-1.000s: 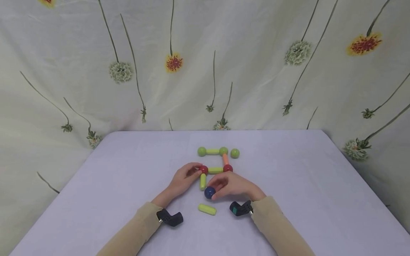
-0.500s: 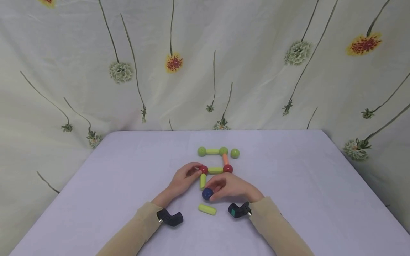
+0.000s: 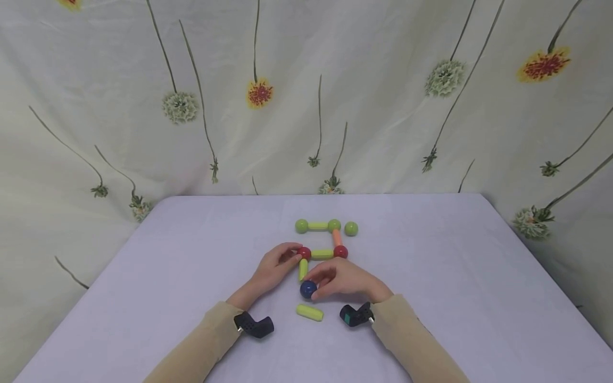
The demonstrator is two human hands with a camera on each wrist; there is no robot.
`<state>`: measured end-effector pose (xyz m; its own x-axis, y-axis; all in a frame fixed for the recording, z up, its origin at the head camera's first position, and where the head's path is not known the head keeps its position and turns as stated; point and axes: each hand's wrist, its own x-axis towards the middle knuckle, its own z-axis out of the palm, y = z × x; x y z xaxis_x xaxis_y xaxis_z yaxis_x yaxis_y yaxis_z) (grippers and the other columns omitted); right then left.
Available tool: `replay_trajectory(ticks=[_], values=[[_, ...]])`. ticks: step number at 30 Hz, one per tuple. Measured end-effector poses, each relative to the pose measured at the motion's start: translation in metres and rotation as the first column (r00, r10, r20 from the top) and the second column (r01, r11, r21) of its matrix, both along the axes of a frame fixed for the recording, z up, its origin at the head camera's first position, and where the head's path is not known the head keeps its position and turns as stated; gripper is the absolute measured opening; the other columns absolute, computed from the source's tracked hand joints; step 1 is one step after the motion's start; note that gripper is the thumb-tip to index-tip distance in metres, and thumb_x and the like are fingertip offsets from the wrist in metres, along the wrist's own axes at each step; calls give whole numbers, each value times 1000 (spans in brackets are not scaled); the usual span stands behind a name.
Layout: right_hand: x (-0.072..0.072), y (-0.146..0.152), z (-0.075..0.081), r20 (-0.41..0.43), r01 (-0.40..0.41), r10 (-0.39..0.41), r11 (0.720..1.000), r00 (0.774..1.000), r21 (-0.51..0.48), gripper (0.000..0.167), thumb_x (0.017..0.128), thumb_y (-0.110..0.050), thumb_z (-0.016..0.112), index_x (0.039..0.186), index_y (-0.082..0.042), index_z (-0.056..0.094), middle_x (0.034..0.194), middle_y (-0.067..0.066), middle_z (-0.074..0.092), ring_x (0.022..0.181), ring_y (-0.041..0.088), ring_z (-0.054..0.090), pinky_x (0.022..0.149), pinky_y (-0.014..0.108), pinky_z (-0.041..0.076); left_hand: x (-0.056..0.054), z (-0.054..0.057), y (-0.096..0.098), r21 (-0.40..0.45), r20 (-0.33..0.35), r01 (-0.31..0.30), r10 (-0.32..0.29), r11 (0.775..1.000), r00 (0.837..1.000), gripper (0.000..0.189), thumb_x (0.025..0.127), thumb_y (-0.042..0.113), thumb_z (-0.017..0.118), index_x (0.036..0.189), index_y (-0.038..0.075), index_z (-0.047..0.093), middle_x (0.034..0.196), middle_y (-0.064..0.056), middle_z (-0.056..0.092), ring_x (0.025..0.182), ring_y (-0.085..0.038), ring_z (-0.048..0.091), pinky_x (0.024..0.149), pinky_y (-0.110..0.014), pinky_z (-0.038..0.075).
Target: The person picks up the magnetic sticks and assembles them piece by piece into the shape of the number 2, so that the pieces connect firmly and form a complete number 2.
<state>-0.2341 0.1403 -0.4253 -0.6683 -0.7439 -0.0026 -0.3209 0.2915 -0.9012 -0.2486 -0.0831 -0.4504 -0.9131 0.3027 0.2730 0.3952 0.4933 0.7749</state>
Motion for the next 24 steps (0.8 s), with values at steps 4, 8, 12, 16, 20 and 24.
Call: replay_trajectory(ticks=[4,8,12,16,20,24], values=[[0,-1,-2,-2,4,-4,1000,1000,-8,36,80,-11,75,114,-4,67,101,4,67,76,15,61,71,25,51,0,-1,0,4,-3,4,-4,1000,1000,30,94,22,58,121,11,59,101,-1,61,86,-13,54,77,-29,47],[1,-1,-2,-1,10,-10,1000,1000,-19,36,79,-10,75,114,-3,67,100,5,68,74,15,61,70,24,50,0,-1,0,8,-11,9,-9,1000,1000,30,94,22,58,121,11,59,102,-1,61,87,-13,54,77,-29,47],[2,-3,-2,-6,13,-13,1000,1000,-21,36,79,-11,75,114,-4,67,100,4,67,73,14,61,70,24,50,-1,-2,0,6,-14,10,-10,1000,1000,30,94,23,58,121,11,59,102,-1,61,86,-13,54,77,-28,47],[1,-5,-4,-19,14,-15,1000,1000,-13,36,79,-13,76,113,-6,67,101,2,67,72,14,61,70,25,51,0,-1,0,8,-18,9,-9,1000,1000,30,94,22,59,121,10,59,101,-2,61,86,-13,54,77,-28,47],[1,-6,-4,-27,16,-16,1000,1000,-12,35,80,-14,75,113,-6,67,101,2,67,72,14,61,69,26,51,-1,-1,0,4,-16,6,-6,1000,1000,31,93,21,59,122,10,59,103,-2,61,87,-14,55,78,-28,47],[2,-7,-3,-34,24,-25,1000,999,-10,35,79,-13,76,112,-7,67,102,2,67,71,15,61,69,25,51,-1,-1,-1,5,-18,9,-9,1000,1000,31,93,21,59,122,9,59,103,-2,61,87,-13,54,78,-28,47]])
